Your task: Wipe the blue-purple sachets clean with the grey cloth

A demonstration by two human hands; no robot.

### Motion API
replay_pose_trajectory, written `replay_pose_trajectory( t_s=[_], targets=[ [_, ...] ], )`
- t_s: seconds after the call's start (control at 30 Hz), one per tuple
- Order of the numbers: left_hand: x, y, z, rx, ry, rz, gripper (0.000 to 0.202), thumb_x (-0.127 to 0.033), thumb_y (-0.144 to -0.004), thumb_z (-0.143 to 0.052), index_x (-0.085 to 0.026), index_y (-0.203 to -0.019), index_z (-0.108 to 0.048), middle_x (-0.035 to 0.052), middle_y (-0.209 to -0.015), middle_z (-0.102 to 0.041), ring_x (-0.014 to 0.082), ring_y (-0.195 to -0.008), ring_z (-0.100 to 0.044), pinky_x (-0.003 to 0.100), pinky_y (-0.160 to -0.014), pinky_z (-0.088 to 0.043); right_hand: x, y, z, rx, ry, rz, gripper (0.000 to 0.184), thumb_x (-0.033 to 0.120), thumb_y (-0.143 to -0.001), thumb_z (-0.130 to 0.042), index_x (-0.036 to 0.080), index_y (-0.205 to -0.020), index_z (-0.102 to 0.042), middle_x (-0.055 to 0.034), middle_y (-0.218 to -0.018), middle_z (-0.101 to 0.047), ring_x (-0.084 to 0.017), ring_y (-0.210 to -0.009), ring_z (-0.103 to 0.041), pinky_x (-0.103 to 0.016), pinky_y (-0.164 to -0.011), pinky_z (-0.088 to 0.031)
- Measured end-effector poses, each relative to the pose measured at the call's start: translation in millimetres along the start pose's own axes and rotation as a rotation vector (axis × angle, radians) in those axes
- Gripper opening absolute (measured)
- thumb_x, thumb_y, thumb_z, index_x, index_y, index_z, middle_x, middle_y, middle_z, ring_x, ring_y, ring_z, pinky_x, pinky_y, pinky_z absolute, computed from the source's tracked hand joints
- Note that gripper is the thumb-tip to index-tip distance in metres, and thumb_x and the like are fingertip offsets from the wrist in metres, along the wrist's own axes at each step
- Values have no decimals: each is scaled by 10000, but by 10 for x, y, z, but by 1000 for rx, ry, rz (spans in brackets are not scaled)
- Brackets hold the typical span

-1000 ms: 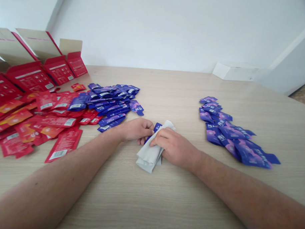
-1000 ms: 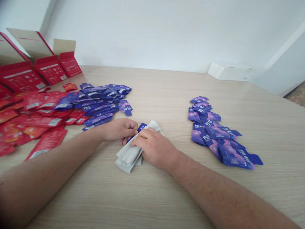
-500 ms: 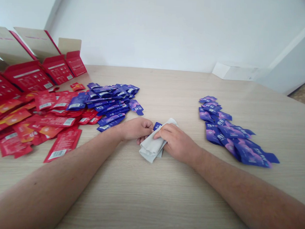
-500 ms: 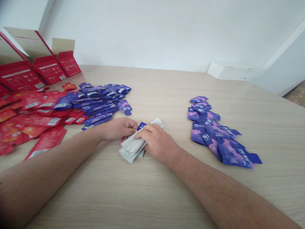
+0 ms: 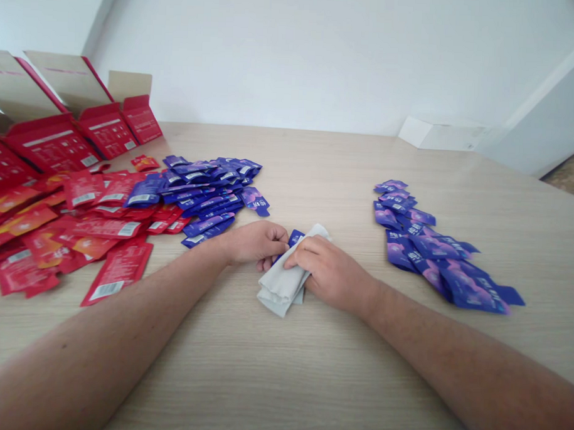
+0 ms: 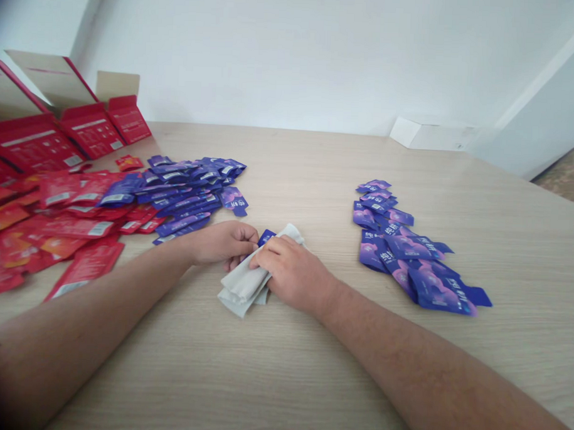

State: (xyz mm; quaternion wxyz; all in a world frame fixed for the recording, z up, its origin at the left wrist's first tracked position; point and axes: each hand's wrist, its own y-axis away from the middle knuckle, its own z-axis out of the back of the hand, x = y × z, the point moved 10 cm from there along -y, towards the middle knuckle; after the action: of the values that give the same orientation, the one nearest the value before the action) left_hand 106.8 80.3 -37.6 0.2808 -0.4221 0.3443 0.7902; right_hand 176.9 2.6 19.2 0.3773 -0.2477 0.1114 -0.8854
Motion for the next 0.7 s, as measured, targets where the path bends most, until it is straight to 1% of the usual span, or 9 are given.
replay_pose_trajectory(
  t_s=[0.07, 0.17, 0.23, 0.37, 0.43, 0.53, 0.7],
  targets=[
    [9, -4, -2, 1, -1, 6, 199, -377, -844, -559, -180, -815, -561, -33, -548, -595, 110, -449, -574, 188, -409, -454, 16, -2, -8, 7, -10, 14, 294, 44, -812, -579, 192, -1060, -639, -74, -1047, -612, -220, -1016, -536, -384, -936, -436],
    [4, -8, 15, -18, 14, -14, 205, -379, -837, -573, -178, -806, -560, -41, -548, -578, 98, -439, -556, 177, -397, -434, -53, -1, 55, -59, 2, -41, 324, 21, -790, -576, 188, -1061, -633, -78, -1044, -609, -224, -1007, -537, -396, -929, -437],
    [6, -7, 14, -17, 22, -17, 203, -376, -833, -579, -176, -802, -560, -43, -545, -573, 92, -433, -548, 169, -390, -419, -61, 1, 65, -72, 11, -50, 334, 13, -779, -575, 185, -1059, -630, -80, -1041, -607, -226, -1003, -538, -399, -927, -435],
    [18, -4, -9, 6, 13, 6, 195, -371, -843, -563, -179, -812, -564, -32, -546, -594, 107, -446, -571, 183, -410, -446, 48, -2, -21, 8, -5, 32, 319, 25, -794, -576, 193, -1060, -636, -71, -1046, -612, -221, -1017, -537, -380, -939, -432],
    [3, -6, -5, 2, 11, 1, 189, -365, -840, -561, -180, -804, -562, -34, -548, -592, 106, -445, -568, 184, -410, -445, 34, -4, -8, -2, -5, 20, 313, 33, -801, -578, 191, -1064, -636, -74, -1055, -611, -220, -1020, -537, -381, -943, -431],
    [-26, -8, 6, -11, 17, -19, 178, -354, -830, -573, -180, -793, -559, -46, -548, -577, 92, -432, -548, 175, -402, -428, -37, -4, 55, -55, 10, -36, 310, 34, -802, -575, 182, -1069, -631, -84, -1055, -608, -225, -1008, -538, -395, -932, -434],
    [2, -7, -9, -1, 13, 9, 196, -369, -841, -569, -176, -812, -565, -34, -540, -593, 101, -441, -569, 178, -411, -441, 48, 0, -1, 6, -12, 38, 306, 36, -805, -570, 191, -1061, -637, -75, -1041, -614, -221, -1011, -538, -382, -932, -437]
  ],
)
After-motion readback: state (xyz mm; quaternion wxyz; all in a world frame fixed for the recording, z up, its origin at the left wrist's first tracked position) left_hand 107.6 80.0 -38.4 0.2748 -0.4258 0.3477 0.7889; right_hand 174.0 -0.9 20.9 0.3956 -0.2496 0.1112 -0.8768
